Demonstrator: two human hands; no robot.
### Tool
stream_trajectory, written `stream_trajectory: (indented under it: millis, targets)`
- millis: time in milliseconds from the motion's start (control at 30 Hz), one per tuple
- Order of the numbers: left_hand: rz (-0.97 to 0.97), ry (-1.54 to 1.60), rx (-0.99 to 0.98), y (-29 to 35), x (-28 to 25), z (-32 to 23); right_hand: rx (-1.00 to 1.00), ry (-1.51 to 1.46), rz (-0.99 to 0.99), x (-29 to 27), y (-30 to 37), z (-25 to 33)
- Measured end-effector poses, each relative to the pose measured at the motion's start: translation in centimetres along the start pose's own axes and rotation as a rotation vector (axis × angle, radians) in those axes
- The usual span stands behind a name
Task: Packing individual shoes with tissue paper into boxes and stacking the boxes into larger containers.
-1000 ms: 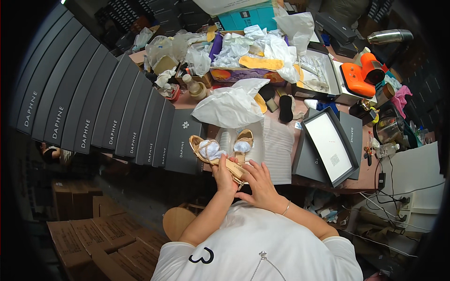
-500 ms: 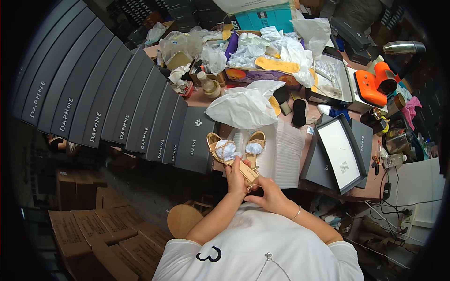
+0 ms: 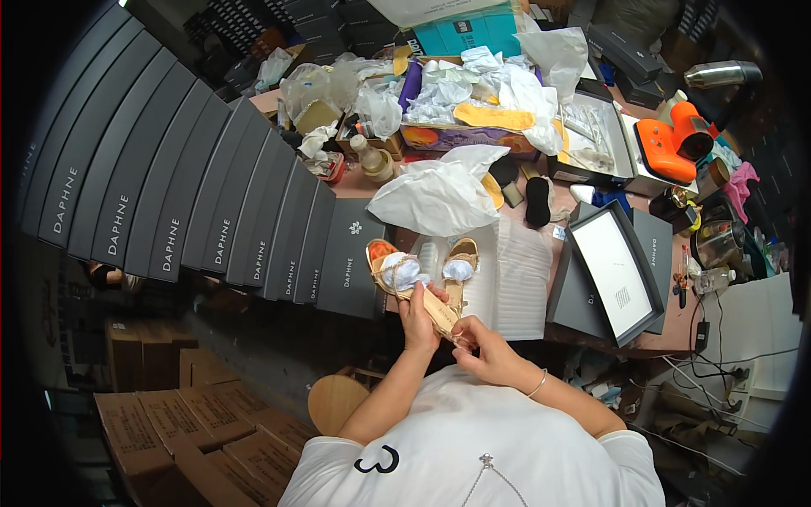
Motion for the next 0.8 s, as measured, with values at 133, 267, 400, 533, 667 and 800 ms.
stream_trajectory:
  millis: [133, 267, 400, 533, 667, 800]
  targets:
    - [0.336, -0.275, -0.31, 0.1, 1.2, 1.0, -0.126, 0.545, 0.074, -2.6, 0.5, 2.2]
    - [0.336, -0.282, -0.535, 1.3, 0.7, 2.7, -0.15, 0.601, 0.131, -1.3, 2.2, 3.6]
    - [0.28, -0.202, -0.557, 1.6, -0.6, 3.7, -0.138, 0.476, 0.083, -2.4, 2.2, 2.9]
    - [0.202, -0.202, -0.434, 2.0, 0.0, 4.2, 0.122, 0.261, 0.071, -4.3, 1.5, 0.8]
    - [0.291, 0.037, -0.355, 3.7, 5.5, 3.8, -0.098, 0.151, 0.04, -3.0, -0.5, -2.2]
    - [0.367, 0.011, -0.333, 4.3, 7.6, 0.5, 0.043, -0.41, 0.111, -1.7, 0.0, -1.2]
Point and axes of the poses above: each hand's wrist, its own y-axis away from the middle knuckle, its own x-axis out of the palm, z = x × y, the point moved 8 cm from there along -y, towards the middle knuckle, and after that the axes turned 11 degrees about z, right-handed, at the moved point
